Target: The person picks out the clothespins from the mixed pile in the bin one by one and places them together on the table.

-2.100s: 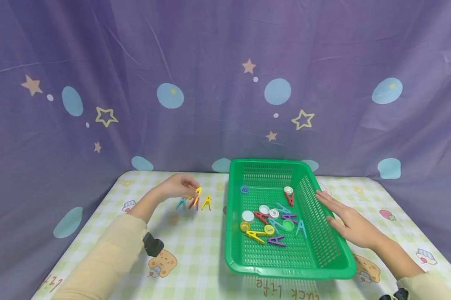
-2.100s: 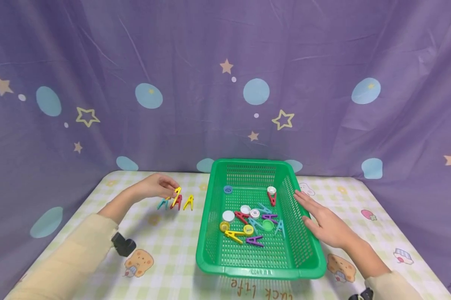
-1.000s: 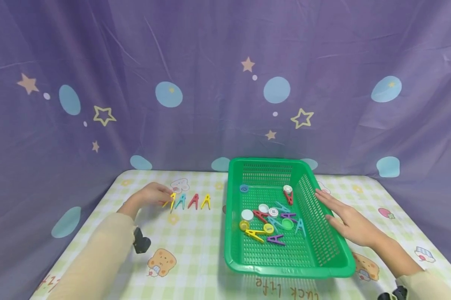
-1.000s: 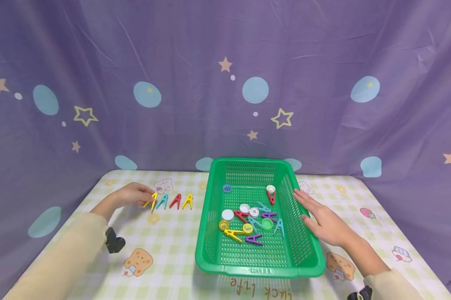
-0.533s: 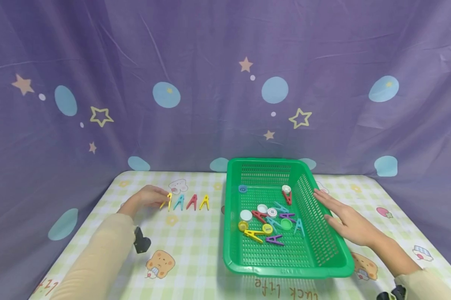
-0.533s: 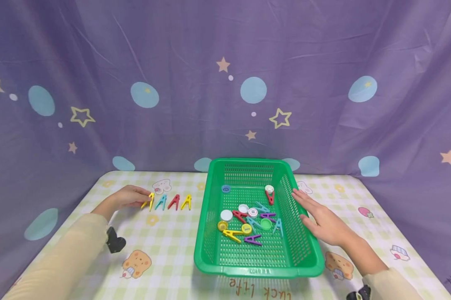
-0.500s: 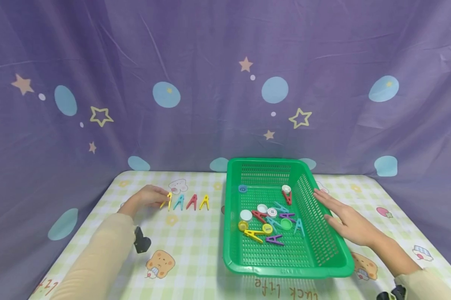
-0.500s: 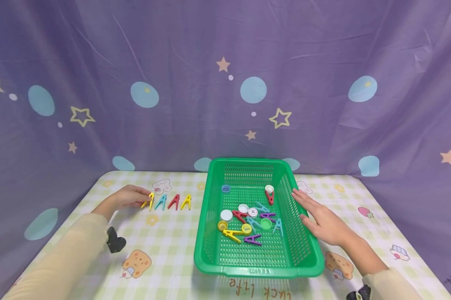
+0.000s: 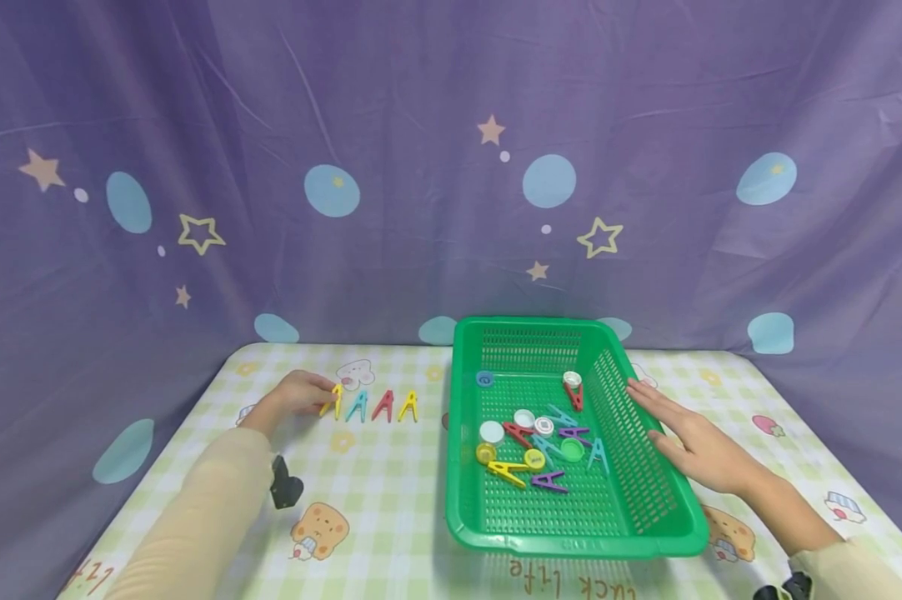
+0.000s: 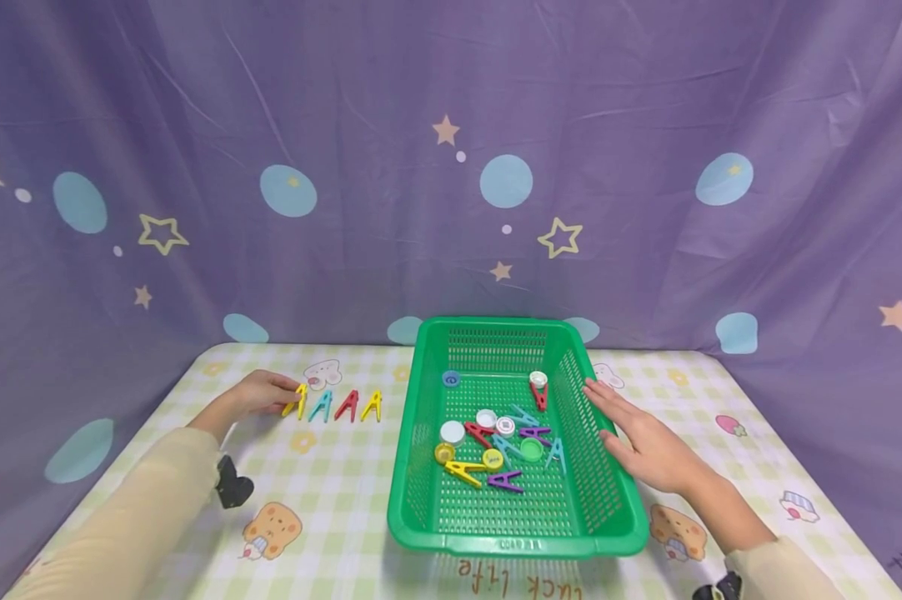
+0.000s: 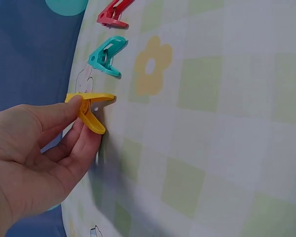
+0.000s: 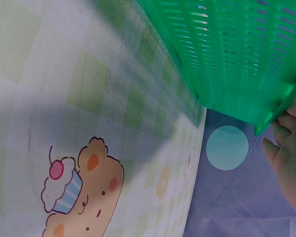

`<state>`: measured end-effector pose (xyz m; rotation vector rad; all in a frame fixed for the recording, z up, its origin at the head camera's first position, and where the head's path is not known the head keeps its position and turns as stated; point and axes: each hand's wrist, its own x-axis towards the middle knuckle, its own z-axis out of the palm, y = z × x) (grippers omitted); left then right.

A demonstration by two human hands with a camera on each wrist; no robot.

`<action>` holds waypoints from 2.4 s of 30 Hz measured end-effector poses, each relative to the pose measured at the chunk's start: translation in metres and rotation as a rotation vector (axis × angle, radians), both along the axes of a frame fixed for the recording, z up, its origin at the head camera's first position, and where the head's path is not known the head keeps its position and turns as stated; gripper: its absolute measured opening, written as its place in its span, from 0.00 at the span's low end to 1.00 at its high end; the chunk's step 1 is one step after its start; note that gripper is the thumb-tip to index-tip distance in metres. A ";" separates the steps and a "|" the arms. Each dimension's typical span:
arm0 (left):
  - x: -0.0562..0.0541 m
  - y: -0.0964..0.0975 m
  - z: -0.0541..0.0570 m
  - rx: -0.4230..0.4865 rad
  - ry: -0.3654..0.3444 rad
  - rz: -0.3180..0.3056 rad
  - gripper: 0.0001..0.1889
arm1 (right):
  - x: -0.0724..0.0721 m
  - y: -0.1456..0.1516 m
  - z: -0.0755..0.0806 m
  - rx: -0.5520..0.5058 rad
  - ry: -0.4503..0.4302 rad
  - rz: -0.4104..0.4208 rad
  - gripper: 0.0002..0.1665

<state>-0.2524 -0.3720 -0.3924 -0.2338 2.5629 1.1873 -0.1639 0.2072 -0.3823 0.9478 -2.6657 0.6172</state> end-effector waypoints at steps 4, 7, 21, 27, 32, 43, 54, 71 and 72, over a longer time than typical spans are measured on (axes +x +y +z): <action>0.000 0.000 0.001 -0.054 0.004 -0.004 0.22 | 0.000 0.000 0.000 -0.002 0.002 0.001 0.32; -0.001 0.000 0.001 -0.056 0.004 -0.009 0.22 | 0.001 0.000 0.000 -0.001 0.006 0.000 0.32; 0.001 -0.001 -0.004 -0.095 0.043 0.013 0.19 | 0.002 -0.001 0.001 0.007 -0.006 -0.016 0.32; 0.001 -0.003 0.000 -0.087 0.034 0.012 0.19 | 0.002 -0.002 0.001 0.011 -0.014 -0.023 0.32; 0.002 -0.002 0.007 -0.084 0.071 -0.001 0.21 | 0.002 -0.001 0.002 0.011 -0.007 -0.017 0.32; -0.004 0.030 0.028 -0.050 0.125 -0.014 0.22 | 0.001 -0.001 0.003 0.017 -0.012 -0.010 0.32; -0.006 0.096 0.075 -0.025 0.208 -0.166 0.20 | 0.001 -0.001 0.005 0.022 0.015 -0.009 0.32; -0.012 0.219 0.114 -0.053 0.300 -0.391 0.17 | 0.003 -0.001 0.003 0.043 0.015 -0.025 0.32; -0.012 0.225 0.114 -0.072 0.309 -0.406 0.17 | 0.004 -0.001 0.003 0.042 0.015 -0.025 0.32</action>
